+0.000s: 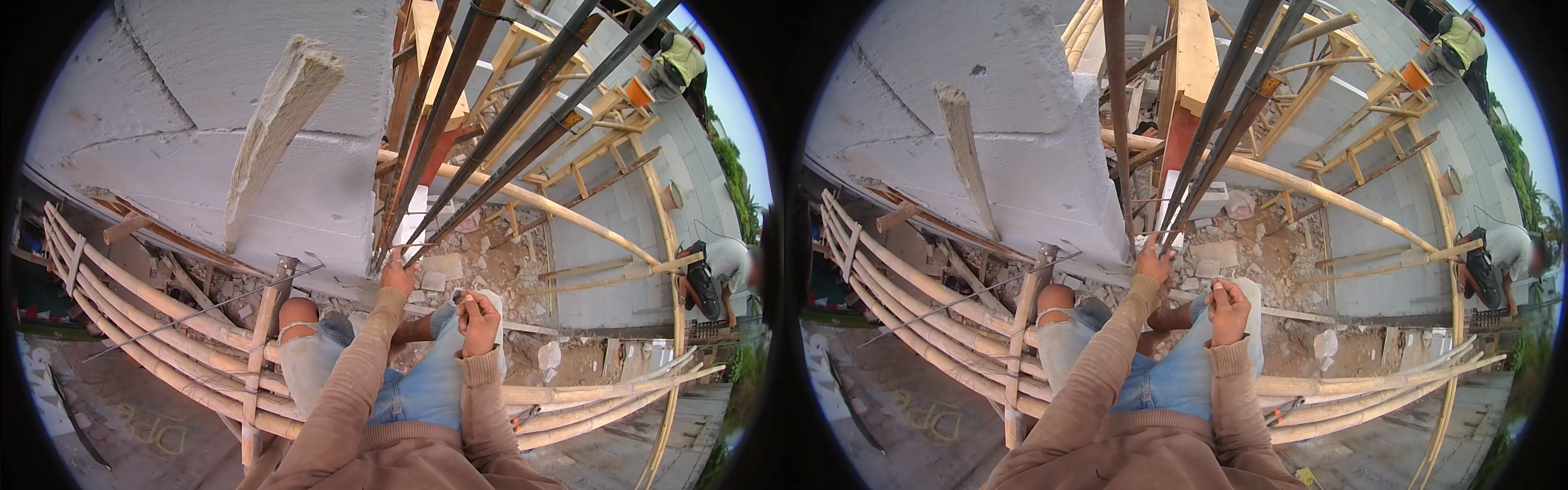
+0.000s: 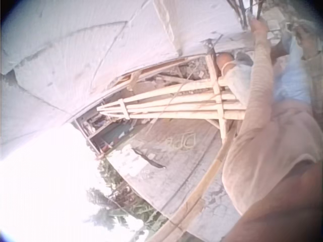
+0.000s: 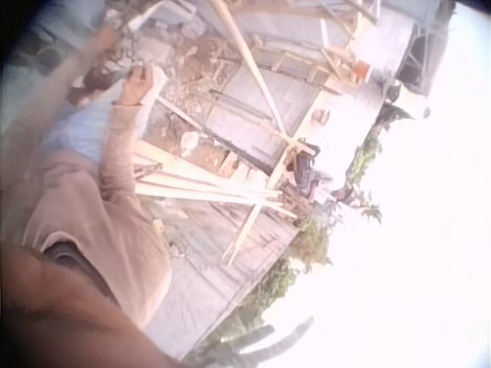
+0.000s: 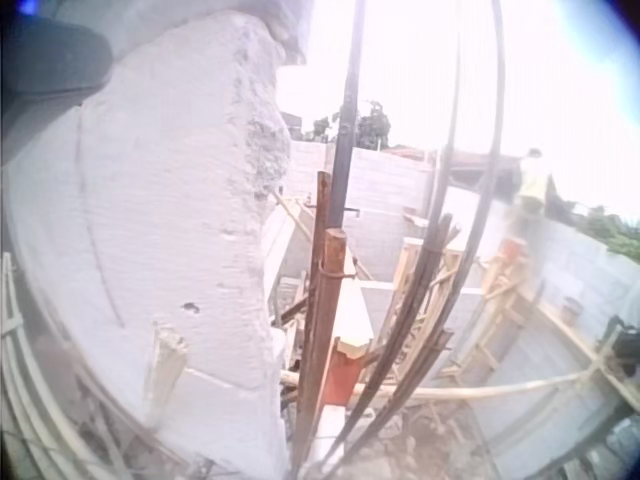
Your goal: The person secures vertical rebar rods to a wall corner using wire and pliers while standing on a bamboo scaffold.
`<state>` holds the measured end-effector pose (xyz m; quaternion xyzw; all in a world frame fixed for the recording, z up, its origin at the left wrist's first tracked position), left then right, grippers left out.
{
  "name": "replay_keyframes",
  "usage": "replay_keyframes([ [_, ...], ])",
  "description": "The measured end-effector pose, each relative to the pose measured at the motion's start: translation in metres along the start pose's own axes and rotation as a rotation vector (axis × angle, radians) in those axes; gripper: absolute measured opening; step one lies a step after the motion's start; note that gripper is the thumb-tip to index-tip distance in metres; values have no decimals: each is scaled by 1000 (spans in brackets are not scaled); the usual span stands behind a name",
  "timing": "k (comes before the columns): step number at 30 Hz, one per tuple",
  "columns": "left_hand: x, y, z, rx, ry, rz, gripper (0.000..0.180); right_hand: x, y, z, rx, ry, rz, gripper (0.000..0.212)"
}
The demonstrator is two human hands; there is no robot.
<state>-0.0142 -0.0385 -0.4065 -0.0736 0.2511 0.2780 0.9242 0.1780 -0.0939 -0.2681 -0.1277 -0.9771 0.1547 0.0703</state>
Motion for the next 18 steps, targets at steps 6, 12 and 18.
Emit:
replay_keyframes([
  [6, -5, -3, 3, 18, -68, 76, 68, 2, 0, -2, -2, -22, 4, 15],
  [12, -12, -12, 30, -147, 34, -80, 73, -6, 3, 1, 1, -16, 21, 15],
  [18, 19, -14, 1, -231, -48, -190, 87, -6, 4, 6, -12, 8, 50, 15],
])
Point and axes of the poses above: each hand's wrist, its own y-axis towards the middle knuckle, its own x-axis out of the palm, z = x × y, the point moved 4 cm from there along y, towards the middle knuckle, and after that the axes turned 10 degrees about z, right-handed, at the moved point
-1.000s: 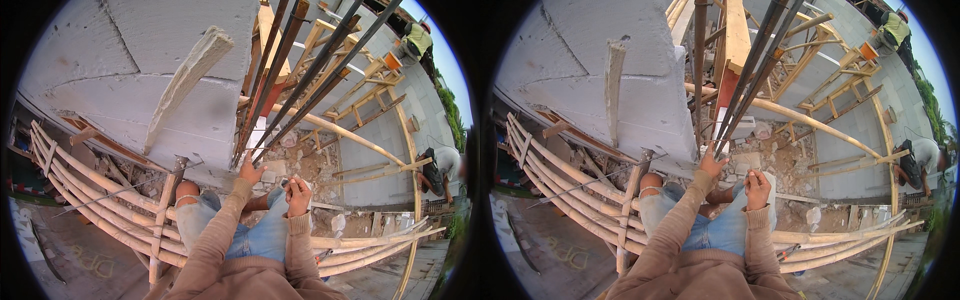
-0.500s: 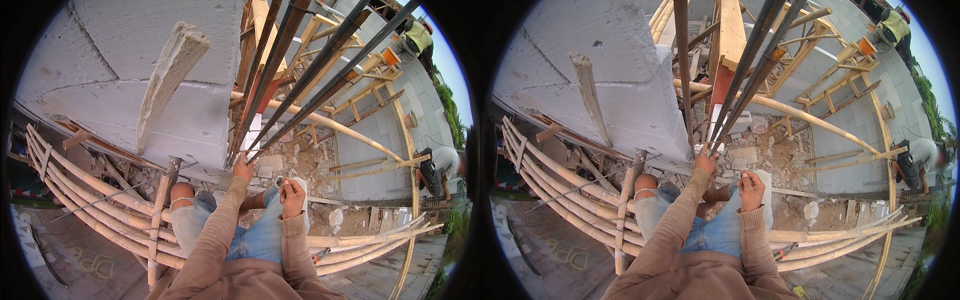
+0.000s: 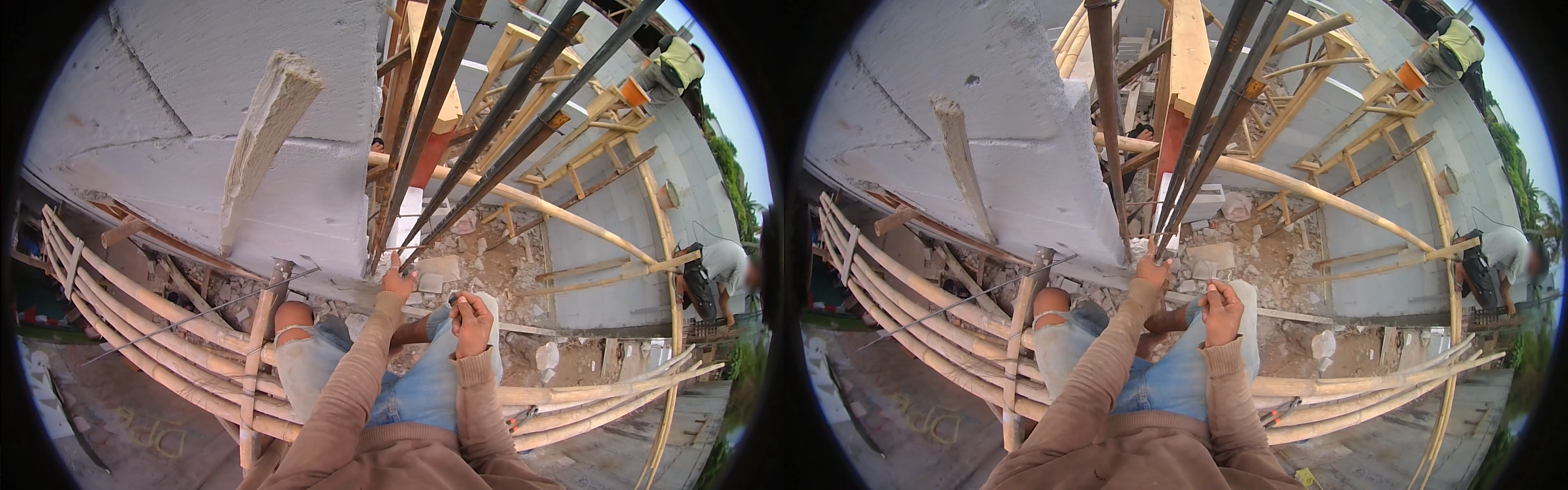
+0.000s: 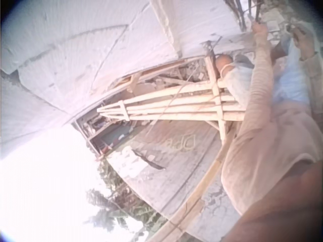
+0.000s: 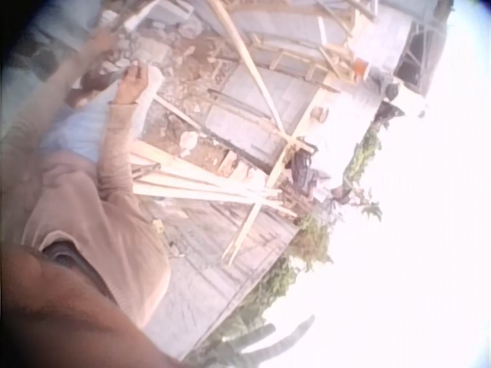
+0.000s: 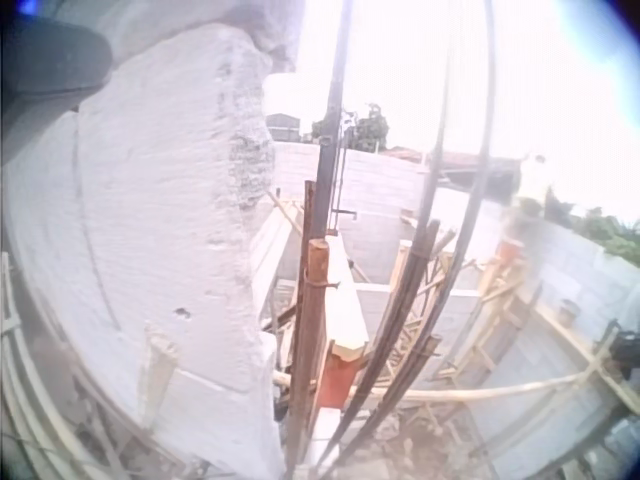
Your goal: The person secures vertical rebar rods to a wall corner using wire and pliers while standing on a bamboo scaffold.
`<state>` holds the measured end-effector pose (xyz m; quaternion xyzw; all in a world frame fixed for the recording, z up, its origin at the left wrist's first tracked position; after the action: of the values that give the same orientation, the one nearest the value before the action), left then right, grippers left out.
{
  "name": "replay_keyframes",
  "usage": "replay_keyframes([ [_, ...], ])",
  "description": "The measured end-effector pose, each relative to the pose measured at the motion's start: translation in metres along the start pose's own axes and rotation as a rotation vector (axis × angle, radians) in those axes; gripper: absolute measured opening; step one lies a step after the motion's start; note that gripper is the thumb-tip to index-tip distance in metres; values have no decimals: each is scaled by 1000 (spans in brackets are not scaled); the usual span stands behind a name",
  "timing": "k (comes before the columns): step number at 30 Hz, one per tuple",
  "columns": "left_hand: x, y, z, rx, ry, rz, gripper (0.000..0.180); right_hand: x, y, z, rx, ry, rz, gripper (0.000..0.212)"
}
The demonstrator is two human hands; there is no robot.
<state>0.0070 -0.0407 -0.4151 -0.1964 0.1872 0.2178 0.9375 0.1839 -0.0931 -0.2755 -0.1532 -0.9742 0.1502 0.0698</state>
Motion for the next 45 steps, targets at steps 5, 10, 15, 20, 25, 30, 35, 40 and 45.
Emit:
replay_keyframes([
  [5, 8, 46, -69, 105, -322, -39, 90, 26, 20, -23, -54, -65, -108, 18],
  [10, 5, 44, -63, 121, -489, -113, 94, 80, 135, -28, -537, -768, -101, 21],
  [15, 5, 12, -37, -112, -553, -205, 108, 92, 180, 30, -417, -898, -279, 24],
  [20, -8, 6, -32, 19, -537, -107, 115, 106, 164, 72, -307, -881, -449, 25],
  [25, -11, 9, -41, 20, -609, 0, 109, 129, 160, 72, -461, -904, -621, 27],
  [30, -7, 6, -42, 57, -370, 145, 101, 126, 165, 67, -653, -991, -672, 23],
  [35, -7, 10, -45, 99, -366, 105, 82, 133, 158, 63, -793, -1042, -734, 19],
  [40, -14, 7, -12, -57, -253, 158, 62, 131, 159, 71, -898, -1102, -676, 18],
  [45, -12, 6, 0, -129, -209, 157, 57, 130, 156, 73, -998, -1108, -645, 17],
])
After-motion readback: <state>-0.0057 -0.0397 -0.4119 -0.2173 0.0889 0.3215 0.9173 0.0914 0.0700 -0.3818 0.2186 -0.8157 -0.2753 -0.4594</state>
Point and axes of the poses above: each hand's wrist, its own y-axis towards the middle knuckle, its own x-axis out of the palm, z = x × y, the point moved 4 cm from there along y, towards the middle knuckle, and after that the axes turned 10 degrees about z, right-handed, at the moved point
